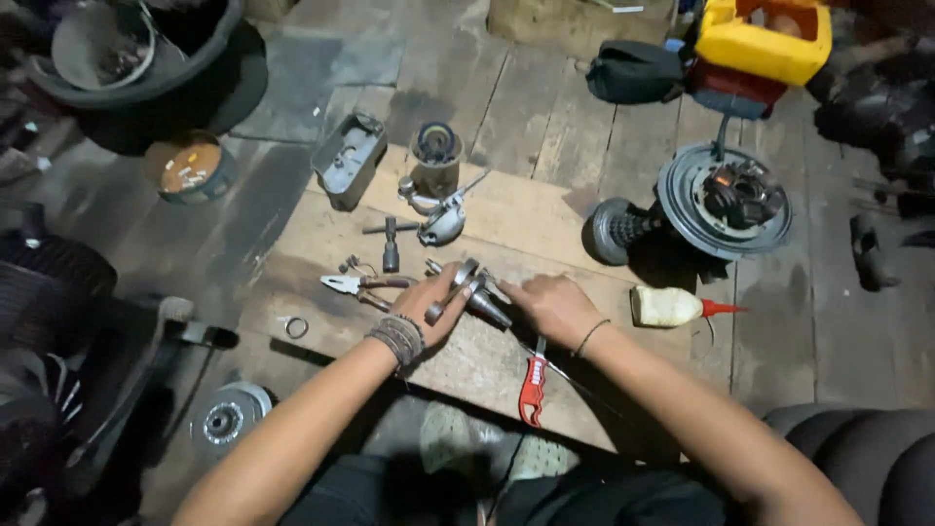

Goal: Cleaning and inspecting a motorcycle crankshaft assembly using a screwdriver and pliers on a workshop floor.

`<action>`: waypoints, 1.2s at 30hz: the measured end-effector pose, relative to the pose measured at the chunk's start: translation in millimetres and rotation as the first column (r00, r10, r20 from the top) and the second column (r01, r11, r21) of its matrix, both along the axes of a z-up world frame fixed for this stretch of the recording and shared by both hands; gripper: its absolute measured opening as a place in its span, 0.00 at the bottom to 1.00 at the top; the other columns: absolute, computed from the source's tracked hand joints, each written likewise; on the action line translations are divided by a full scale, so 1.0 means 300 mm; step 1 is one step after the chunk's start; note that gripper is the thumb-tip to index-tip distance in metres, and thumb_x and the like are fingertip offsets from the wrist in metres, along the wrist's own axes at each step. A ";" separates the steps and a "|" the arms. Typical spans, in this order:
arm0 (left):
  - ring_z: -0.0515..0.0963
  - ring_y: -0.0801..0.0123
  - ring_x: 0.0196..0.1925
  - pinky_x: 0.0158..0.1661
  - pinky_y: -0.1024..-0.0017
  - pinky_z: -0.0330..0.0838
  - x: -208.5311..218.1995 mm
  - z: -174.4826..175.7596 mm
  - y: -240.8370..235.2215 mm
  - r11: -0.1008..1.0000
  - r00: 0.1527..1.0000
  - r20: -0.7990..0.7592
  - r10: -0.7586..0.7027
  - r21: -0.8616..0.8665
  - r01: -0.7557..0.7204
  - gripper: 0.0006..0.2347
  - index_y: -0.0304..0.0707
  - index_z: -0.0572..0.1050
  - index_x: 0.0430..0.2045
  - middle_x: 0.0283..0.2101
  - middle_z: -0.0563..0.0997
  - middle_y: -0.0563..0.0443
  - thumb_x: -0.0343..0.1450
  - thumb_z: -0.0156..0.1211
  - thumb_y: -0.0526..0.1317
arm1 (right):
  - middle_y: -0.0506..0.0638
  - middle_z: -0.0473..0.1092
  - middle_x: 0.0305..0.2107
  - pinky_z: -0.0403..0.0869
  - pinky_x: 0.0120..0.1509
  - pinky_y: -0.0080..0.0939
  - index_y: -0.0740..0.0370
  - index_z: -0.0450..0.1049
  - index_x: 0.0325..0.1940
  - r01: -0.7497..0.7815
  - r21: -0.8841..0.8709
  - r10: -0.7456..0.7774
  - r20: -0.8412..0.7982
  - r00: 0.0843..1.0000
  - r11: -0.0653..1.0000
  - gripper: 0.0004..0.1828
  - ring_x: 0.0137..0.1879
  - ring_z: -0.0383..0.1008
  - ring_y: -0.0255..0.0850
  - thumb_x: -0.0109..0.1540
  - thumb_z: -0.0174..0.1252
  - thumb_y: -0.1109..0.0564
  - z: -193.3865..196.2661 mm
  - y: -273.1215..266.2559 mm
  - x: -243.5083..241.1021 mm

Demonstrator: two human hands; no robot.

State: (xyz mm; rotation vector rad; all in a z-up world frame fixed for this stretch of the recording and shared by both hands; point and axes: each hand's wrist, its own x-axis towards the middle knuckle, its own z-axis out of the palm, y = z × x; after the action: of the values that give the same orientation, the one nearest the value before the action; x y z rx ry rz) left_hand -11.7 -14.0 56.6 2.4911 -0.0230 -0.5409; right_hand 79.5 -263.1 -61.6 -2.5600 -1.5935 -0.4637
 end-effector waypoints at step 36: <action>0.78 0.42 0.57 0.53 0.50 0.77 -0.007 -0.020 -0.006 0.998 0.996 -0.070 0.056 -0.022 -0.058 0.27 0.33 0.53 0.69 0.61 0.71 0.28 0.78 0.35 0.52 | 0.44 0.69 0.23 0.75 0.33 0.44 0.43 0.71 0.61 0.099 -0.006 -0.099 -0.061 0.993 0.995 0.23 0.32 0.76 0.44 0.61 0.50 0.49 -0.114 0.000 -0.023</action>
State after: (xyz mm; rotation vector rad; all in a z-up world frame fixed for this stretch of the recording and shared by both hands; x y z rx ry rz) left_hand -13.8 -15.7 50.6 2.4405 0.0682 -0.5987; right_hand 72.6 -263.2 -95.9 -2.6381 -1.4539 -0.3876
